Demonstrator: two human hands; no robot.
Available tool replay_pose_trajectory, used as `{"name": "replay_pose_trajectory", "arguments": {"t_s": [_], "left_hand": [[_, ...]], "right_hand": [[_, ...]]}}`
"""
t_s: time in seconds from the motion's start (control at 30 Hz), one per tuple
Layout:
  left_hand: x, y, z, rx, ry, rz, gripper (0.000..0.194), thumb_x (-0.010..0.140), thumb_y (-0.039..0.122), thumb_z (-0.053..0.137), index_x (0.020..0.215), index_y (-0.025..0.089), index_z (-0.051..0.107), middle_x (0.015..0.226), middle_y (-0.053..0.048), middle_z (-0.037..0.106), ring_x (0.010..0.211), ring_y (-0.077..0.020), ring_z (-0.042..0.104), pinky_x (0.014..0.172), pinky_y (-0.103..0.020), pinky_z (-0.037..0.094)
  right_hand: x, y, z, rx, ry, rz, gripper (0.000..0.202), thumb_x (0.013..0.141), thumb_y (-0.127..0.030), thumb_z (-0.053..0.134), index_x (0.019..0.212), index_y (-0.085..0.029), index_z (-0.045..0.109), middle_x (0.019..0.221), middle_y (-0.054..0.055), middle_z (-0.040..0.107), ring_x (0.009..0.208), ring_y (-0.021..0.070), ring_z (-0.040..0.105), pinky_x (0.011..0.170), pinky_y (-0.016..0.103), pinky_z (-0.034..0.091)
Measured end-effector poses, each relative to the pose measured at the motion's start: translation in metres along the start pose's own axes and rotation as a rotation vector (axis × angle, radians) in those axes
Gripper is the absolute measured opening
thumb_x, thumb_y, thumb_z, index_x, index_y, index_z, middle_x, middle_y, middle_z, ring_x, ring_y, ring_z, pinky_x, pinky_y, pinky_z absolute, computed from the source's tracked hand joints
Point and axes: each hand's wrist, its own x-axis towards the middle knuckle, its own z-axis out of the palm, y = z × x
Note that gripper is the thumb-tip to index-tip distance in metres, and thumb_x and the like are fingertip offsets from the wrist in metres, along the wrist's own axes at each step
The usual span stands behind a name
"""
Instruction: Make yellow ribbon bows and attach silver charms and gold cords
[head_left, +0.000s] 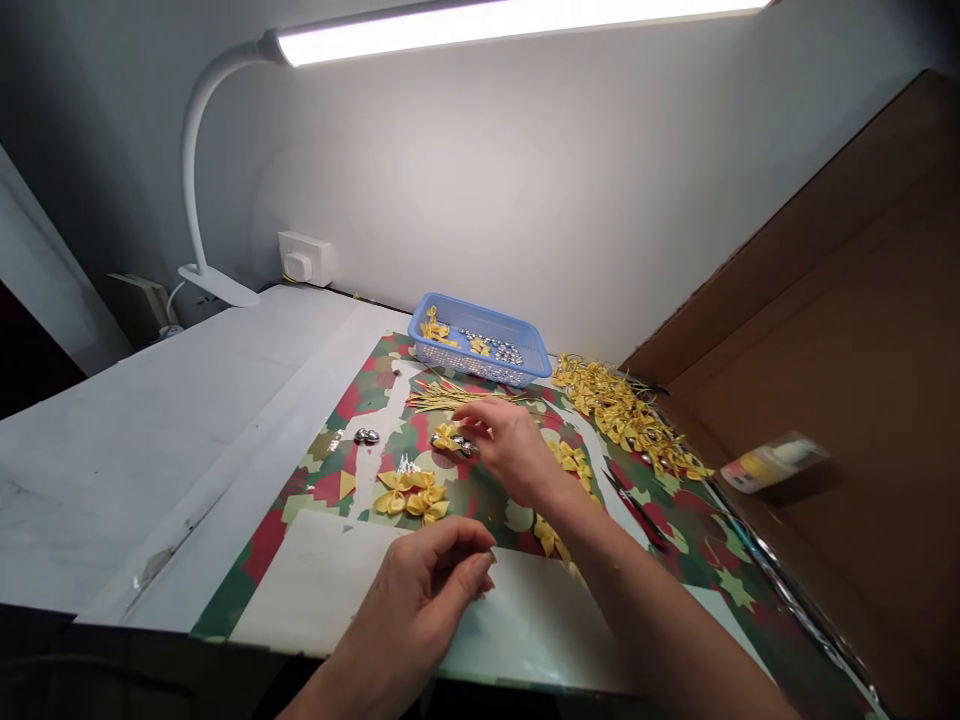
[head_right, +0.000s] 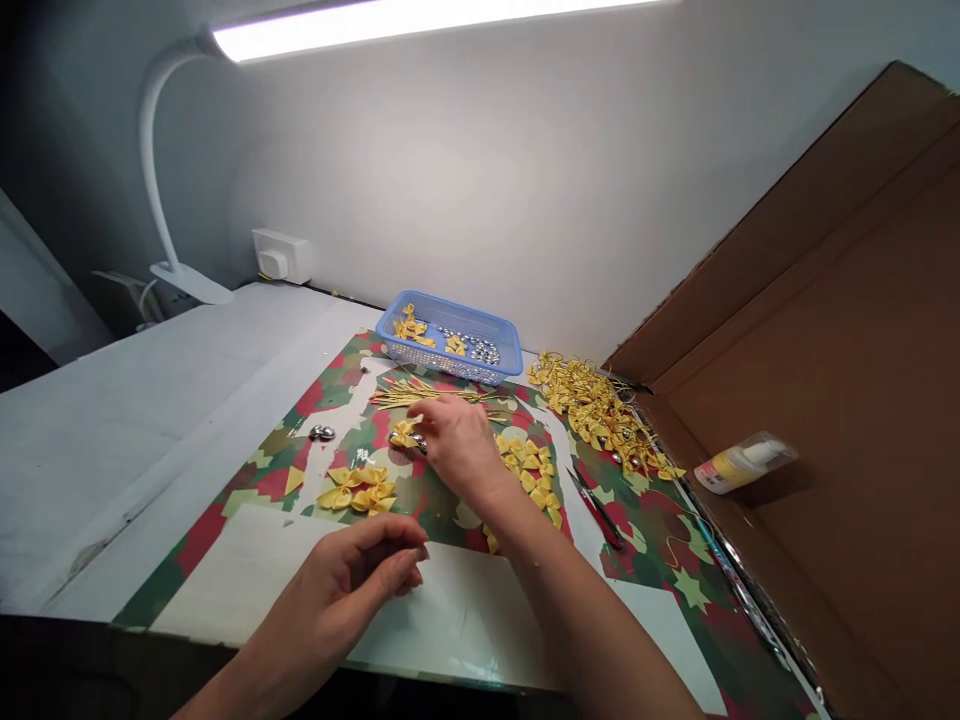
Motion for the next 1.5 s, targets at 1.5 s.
{"name": "replay_pose_trajectory", "arguments": {"t_s": [1.5], "left_hand": [[-0.001,0.005,-0.006,-0.137,0.059,-0.085,0.021,0.093,0.038,0.071,0.104,0.021,0.069,0.083,0.001,0.071,0.074,-0.0158,0.067,0.070,-0.025,0.056]], "right_hand": [[-0.130,-0.033,-0.008,1.185,0.045,0.383,0.018,0.091,-0.036,0.071,0.093,-0.019,0.068,0.078,-0.001,0.061,0.068,0.0125,0.053,0.062,0.024,0.043]]}}
